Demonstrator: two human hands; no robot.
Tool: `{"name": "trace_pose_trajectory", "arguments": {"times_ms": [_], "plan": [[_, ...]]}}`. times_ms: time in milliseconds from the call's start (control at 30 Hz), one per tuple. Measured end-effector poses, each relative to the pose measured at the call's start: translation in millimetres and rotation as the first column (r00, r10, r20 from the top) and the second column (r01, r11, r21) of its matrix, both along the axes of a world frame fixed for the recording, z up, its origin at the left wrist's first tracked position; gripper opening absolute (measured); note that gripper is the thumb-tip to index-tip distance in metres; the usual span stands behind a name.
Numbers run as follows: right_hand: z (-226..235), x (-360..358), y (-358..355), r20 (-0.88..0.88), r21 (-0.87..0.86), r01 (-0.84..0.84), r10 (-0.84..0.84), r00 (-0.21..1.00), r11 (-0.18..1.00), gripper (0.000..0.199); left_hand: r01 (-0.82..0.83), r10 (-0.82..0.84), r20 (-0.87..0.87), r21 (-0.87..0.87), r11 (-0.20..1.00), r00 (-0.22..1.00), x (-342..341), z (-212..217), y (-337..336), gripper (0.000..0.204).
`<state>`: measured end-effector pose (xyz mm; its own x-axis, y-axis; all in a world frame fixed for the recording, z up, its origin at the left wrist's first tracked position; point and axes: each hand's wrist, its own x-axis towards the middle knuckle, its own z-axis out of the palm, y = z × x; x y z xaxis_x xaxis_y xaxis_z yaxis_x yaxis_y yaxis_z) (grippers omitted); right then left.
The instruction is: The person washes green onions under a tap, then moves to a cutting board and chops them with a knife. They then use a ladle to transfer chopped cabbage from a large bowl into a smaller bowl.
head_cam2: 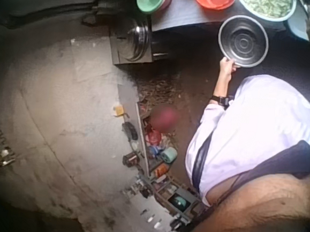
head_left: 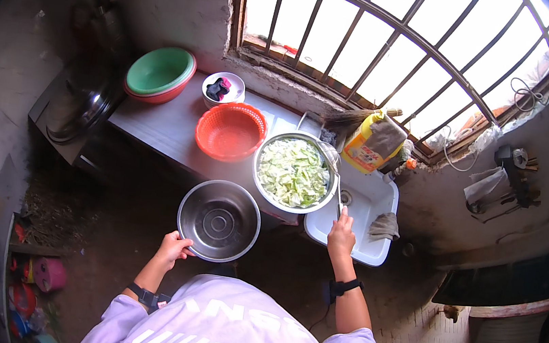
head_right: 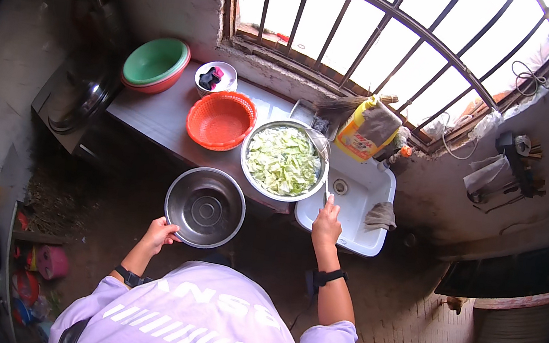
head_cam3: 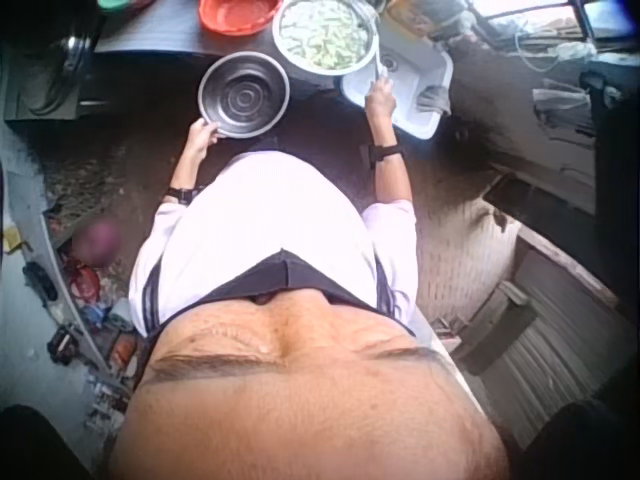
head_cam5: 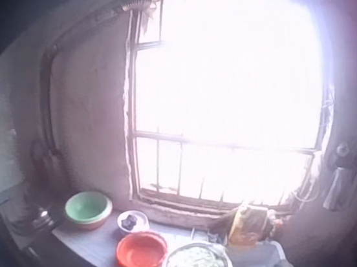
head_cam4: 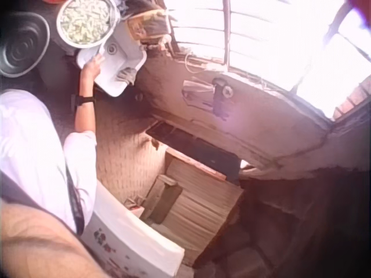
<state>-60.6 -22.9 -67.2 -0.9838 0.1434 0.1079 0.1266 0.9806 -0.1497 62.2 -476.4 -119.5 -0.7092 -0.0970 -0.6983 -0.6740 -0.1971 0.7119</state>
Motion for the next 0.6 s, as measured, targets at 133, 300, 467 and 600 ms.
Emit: {"name": "trace_pose_trajectory", "arguments": {"times_ms": [133,300,467,600], "plan": [[-7,-21,5,0.068,0.044,-0.032,0.029,0.997,0.998,0.055,-0.007,0.007,0.017,-0.03,1.0,1.0,-22,-4,-1,0.013],[-9,-18,15,0.03,-0.065,-0.113,0.115,0.993,0.991,0.049,-0.039,0.042,0.047,-0.059,0.998,0.998,-29,-4,6,0.013],[14,-34,40,0.384,-0.507,0.125,0.093,0.919,0.853,0.044,-0.168,0.169,0.034,-0.047,0.985,0.985,-20,-5,33,0.012],[23,-59,71,0.546,-0.69,0.313,0.185,0.817,0.653,0.041,-0.292,0.292,0.063,-0.02,0.956,0.954,-8,-2,66,0.013]]}}
